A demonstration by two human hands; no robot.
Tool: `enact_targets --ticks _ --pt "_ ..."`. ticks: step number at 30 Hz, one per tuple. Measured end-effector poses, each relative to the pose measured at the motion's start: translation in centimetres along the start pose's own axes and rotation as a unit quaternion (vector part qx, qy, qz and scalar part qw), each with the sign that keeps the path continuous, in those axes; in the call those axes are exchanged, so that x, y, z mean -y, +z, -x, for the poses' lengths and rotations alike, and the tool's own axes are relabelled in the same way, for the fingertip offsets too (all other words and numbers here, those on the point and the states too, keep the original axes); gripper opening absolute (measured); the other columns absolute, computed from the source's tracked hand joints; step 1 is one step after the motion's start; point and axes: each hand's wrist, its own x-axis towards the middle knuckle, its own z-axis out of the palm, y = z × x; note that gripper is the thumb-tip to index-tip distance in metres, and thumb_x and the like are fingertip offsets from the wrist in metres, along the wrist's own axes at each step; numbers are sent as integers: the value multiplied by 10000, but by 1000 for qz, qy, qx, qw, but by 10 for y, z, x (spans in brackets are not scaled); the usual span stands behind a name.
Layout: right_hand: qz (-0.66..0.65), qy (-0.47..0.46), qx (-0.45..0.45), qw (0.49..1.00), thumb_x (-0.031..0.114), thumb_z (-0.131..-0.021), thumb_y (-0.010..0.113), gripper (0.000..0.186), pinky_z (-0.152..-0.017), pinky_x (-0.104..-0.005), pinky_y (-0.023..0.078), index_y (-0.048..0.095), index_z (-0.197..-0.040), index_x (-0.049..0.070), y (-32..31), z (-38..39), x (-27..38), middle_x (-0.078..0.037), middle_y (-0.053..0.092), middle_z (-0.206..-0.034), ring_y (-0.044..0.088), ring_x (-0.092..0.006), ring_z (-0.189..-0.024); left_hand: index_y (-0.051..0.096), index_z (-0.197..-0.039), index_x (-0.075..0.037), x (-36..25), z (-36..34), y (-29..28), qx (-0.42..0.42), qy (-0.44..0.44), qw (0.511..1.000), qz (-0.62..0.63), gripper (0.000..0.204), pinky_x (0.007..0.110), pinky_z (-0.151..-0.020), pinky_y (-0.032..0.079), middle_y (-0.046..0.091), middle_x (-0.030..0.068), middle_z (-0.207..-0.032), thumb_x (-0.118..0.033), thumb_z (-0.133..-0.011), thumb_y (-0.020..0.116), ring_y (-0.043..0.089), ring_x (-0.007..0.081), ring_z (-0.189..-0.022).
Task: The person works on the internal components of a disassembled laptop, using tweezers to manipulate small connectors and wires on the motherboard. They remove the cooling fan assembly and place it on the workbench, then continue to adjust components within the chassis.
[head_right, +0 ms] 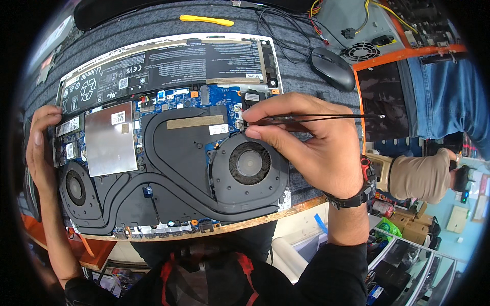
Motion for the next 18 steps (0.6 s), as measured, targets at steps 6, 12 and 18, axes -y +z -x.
enact_targets --ticks 6,12,18 --pt "24 -19 3 1000 -49 -850 764 168 -809 -264 595 743 -1016 -46 1 -2 1 -119 749 -1028 726 -166 -927 638 -1117 36 1 3 -1 -9 -7 1000 3 471 366 -1109 328 564 178 -1262 -328 -1068 345 507 252 -1243" --pt "34 -29 -5 999 -50 -839 771 170 -793 -265 600 746 -1007 -45 1 -3 0 -120 752 -1003 731 -169 -901 649 -1120 31 2 -1 0 -5 2 1000 -6 475 369 -1106 335 571 178 -1255 -335 -1068 352 519 253 -1237" --pt "38 -37 4 999 -44 -836 774 178 -793 -263 599 750 -1011 -35 1 -5 1 -119 754 -995 731 -169 -900 657 -1137 17 4 3 -4 -4 -3 999 -39 479 375 -1109 344 579 172 -1263 -338 -1070 342 524 255 -1245"
